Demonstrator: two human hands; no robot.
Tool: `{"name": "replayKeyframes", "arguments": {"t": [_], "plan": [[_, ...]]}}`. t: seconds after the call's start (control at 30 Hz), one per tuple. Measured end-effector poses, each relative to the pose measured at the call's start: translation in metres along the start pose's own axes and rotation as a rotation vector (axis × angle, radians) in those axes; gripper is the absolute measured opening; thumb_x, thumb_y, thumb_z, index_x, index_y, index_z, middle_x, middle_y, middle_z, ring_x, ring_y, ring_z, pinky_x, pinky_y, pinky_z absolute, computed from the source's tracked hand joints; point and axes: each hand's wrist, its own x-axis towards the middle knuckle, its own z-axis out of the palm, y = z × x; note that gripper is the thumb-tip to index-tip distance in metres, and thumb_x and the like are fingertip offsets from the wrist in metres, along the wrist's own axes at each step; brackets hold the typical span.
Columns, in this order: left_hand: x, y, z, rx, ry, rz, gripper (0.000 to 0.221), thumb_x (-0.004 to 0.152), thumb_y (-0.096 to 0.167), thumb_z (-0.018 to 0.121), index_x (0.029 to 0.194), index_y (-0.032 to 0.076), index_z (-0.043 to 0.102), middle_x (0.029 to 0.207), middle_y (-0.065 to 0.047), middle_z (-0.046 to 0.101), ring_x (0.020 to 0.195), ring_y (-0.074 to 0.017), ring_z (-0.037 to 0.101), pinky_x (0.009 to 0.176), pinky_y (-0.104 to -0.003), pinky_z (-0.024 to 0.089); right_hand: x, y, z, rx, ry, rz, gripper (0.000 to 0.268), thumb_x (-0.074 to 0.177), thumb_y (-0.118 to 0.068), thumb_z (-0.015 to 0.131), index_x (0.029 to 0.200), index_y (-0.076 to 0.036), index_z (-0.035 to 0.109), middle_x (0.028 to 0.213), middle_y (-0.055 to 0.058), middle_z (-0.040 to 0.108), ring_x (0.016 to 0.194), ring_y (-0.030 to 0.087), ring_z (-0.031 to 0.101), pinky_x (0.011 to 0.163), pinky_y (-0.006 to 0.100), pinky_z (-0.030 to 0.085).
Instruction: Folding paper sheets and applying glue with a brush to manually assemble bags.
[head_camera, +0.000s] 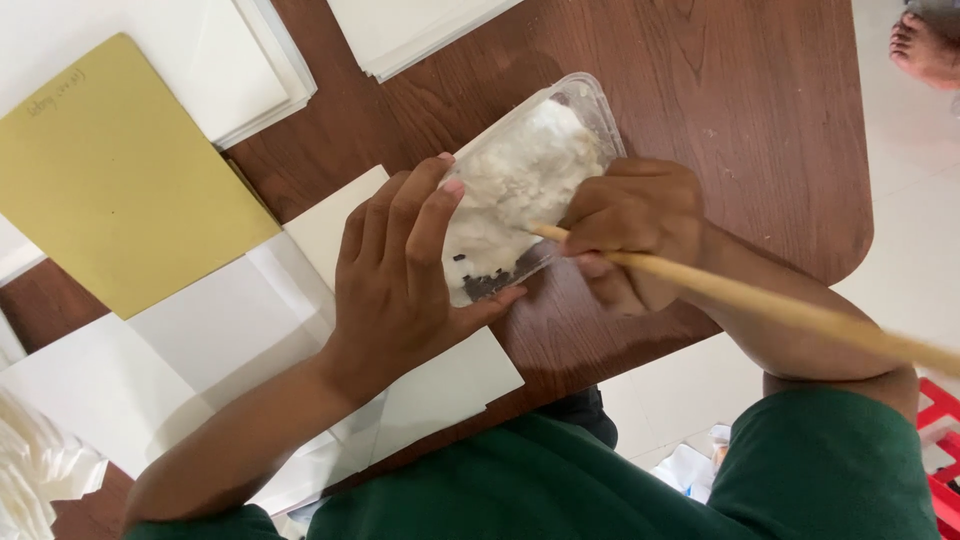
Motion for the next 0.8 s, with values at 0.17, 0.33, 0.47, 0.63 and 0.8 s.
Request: {"name": "replayKeyframes", "arguments": {"t": [0.17,0.33,0.47,0.63,0.8], "plan": [[-0.001,-0.001,0.000,0.015,-0.019,0.009,0.081,0.106,0.067,0.063,0.149,0.006,0.030,0.149,-0.024,0.055,0.131,-0.0411,0.065,0.104,-0.048,0.053,-0.010,0.006,0.000,0.097,0.144,-0.011,0.024,0.104,-0.020,0.046,0.085,-0.009,0.057,0.060,0.003,0.053,0.045,0.015,0.048,0.040,0.031,0.036],[-0.002,-0.001,0.001,0.028,-0.029,-0.006,0.085,0.106,0.070,0.063,0.151,0.006,0.029,0.152,-0.023,0.053,0.132,-0.0416,0.065,0.101,-0.048,0.054,0.002,0.005,0.002,0.042,0.126,0.065,0.021,0.104,-0.017,0.052,0.092,-0.003,0.063,0.068,0.011,0.064,0.056,0.025,0.065,0.045,0.032,0.048],[-0.001,-0.002,0.001,0.029,-0.049,-0.023,0.091,0.104,0.071,0.067,0.154,0.007,0.027,0.153,-0.022,0.054,0.132,-0.0403,0.064,0.100,-0.046,0.052,0.000,0.007,0.000,0.004,0.093,0.078,0.024,0.106,-0.017,0.047,0.088,-0.004,0.056,0.064,0.005,0.057,0.050,0.019,0.055,0.042,0.032,0.037],[-0.001,-0.002,0.000,0.037,-0.059,0.003,0.086,0.105,0.070,0.065,0.150,0.006,0.030,0.152,-0.024,0.051,0.131,-0.0412,0.063,0.102,-0.048,0.052,-0.009,0.016,0.003,0.113,0.276,0.009,0.031,0.104,-0.016,0.047,0.079,-0.002,0.058,0.056,0.002,0.046,0.039,0.017,0.043,0.034,0.033,0.029],[0.004,0.000,-0.003,0.048,-0.074,-0.006,0.080,0.104,0.069,0.061,0.146,0.005,0.035,0.148,-0.023,0.052,0.128,-0.0410,0.063,0.099,-0.047,0.051,0.008,0.003,-0.006,0.038,0.119,0.202,0.018,0.110,-0.010,0.050,0.105,0.004,0.060,0.080,0.012,0.062,0.065,0.025,0.059,0.058,0.035,0.048]]}}
